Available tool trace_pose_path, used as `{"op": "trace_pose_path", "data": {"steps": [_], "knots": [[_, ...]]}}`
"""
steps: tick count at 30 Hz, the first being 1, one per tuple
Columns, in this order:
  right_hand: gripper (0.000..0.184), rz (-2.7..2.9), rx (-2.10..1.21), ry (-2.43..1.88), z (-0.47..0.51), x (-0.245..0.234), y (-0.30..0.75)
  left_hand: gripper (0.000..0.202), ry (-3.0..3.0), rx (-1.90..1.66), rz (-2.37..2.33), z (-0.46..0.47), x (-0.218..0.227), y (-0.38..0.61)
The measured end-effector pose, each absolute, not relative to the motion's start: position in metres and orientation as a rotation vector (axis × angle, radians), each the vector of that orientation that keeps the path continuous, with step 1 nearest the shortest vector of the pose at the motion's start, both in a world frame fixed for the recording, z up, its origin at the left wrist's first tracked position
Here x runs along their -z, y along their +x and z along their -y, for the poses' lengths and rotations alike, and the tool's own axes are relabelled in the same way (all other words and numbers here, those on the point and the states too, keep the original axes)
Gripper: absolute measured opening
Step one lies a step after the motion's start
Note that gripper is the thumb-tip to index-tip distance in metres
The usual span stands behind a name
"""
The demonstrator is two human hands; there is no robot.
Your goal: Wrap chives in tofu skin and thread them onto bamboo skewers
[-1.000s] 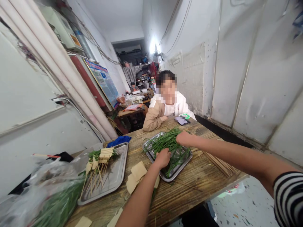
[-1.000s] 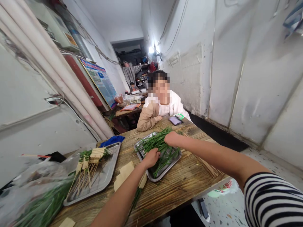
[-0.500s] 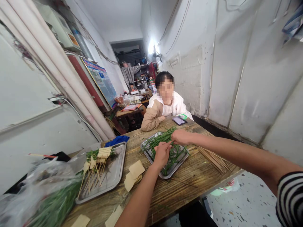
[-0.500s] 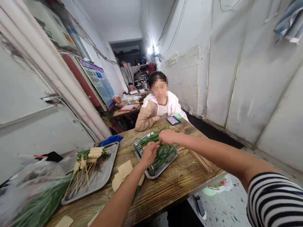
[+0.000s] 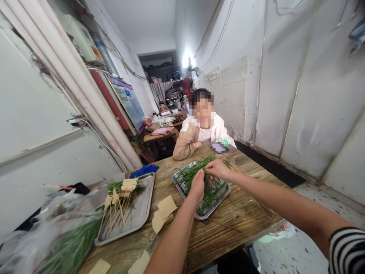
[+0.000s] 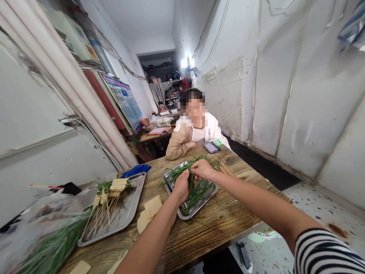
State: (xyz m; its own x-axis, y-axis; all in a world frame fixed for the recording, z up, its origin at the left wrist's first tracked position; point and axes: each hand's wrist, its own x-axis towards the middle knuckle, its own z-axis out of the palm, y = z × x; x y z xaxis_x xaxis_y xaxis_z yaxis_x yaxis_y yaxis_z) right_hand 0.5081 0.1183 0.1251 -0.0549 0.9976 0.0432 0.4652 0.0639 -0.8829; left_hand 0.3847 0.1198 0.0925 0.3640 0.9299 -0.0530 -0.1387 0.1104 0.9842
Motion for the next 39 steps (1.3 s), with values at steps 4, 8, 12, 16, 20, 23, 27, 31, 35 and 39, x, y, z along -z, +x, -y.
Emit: {"op": "trace_pose_path", "data": {"steps": [4,8,12,16,20,23,27,31,35,39], "knots": [[0.027,1.570,-0.857,-1.451,-0.118,-0.119,0.506,0.038,1.033,-0.814,-0.793,-0.120,-0.105,0.378],[0.035,1.489,-0.804,-1.366,-0.121,-0.106,0.505,0.036,0.923,-0.676,-0.727,-0.121,-0.115,0.371],[0.031,1.469,-0.705,-1.361,-0.119,-0.096,0.503,0.032,0.878,-0.590,-0.690,-0.121,-0.120,0.368],[0.025,1.504,-0.476,-1.352,-0.112,-0.096,0.499,0.028,0.898,-0.543,-0.647,-0.121,-0.127,0.363],[0.022,1.520,-0.530,-1.307,-0.104,-0.107,0.506,0.027,0.967,-0.514,-0.648,-0.119,-0.130,0.358],[0.024,1.684,-1.068,-1.227,-0.096,-0.126,0.526,0.031,1.048,-0.447,-0.687,-0.113,-0.127,0.354],[0.041,1.829,-1.614,-1.142,-0.085,-0.151,0.545,0.034,1.171,-0.348,-0.731,-0.105,-0.120,0.351],[0.041,1.864,-1.401,-1.305,-0.081,-0.155,0.536,0.033,1.258,-0.311,-0.759,-0.100,-0.120,0.352],[0.029,1.813,-1.347,-1.275,-0.082,-0.149,0.525,0.029,1.271,-0.309,-0.741,-0.097,-0.129,0.349],[0.024,1.704,-1.317,-1.257,-0.082,-0.148,0.526,0.032,1.213,-0.320,-0.687,-0.096,-0.135,0.345]]}}
